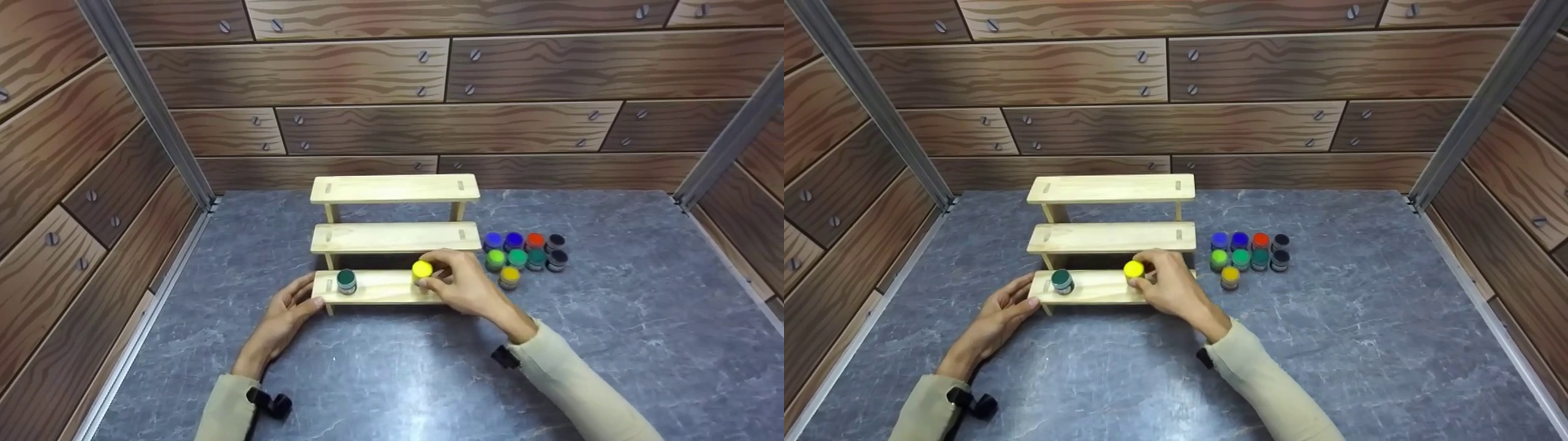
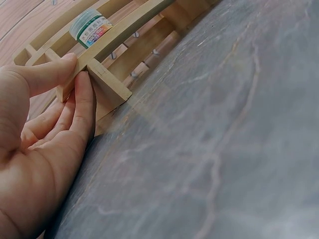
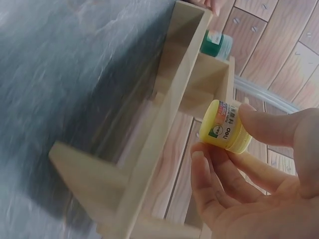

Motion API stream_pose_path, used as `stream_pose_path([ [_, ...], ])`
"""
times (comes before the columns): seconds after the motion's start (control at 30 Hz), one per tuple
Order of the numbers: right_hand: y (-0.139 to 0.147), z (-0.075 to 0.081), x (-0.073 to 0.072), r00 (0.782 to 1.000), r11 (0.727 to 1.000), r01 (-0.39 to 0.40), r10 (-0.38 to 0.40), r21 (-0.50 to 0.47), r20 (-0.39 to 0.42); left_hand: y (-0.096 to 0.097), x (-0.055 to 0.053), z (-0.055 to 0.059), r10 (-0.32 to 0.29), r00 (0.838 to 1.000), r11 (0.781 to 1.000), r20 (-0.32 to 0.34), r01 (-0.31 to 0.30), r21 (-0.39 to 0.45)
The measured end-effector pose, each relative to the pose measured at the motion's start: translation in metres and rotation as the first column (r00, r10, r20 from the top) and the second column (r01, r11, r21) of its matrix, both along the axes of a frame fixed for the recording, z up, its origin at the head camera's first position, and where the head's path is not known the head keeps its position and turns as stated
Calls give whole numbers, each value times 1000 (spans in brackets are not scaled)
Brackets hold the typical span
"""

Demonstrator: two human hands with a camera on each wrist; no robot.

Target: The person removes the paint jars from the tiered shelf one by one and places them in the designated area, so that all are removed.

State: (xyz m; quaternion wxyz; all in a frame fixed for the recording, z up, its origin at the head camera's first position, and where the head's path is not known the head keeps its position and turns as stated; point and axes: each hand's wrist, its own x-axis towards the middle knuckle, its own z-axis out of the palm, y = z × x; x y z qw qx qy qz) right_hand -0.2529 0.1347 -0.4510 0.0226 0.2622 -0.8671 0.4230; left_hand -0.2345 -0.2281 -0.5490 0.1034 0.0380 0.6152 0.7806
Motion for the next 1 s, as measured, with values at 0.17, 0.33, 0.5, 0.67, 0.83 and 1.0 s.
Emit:
stream_pose_path([
  [0.17, 12, 3, -2, 999, 1000, 29, -30, 9, 28, -2, 2, 1, -7, 1000, 1000, 0, 7, -16],
  [0.33, 25, 5, -3, 996, 998, 65, -66, 15, 51, -2, 2, 0, -2, 1000, 1000, -6, 2, -10],
  [0.5, 37, 5, -4, 997, 997, 73, -73, 20, -1, -2, 2, 1, 13, 1000, 1000, -12, -13, -20],
  [0.67, 49, 4, -3, 996, 996, 90, -89, 14, -6, -1, 2, 2, 28, 1000, 999, -7, -28, -17],
  [0.83, 62, 6, 0, 993, 993, 115, -115, 15, 4, 0, 3, 2, 26, 1000, 999, -8, -27, -18],
  [1.0, 76, 8, 2, 989, 988, 150, -149, 29, -17, 1, 3, 2, 15, 1000, 1000, -20, -15, -27],
])
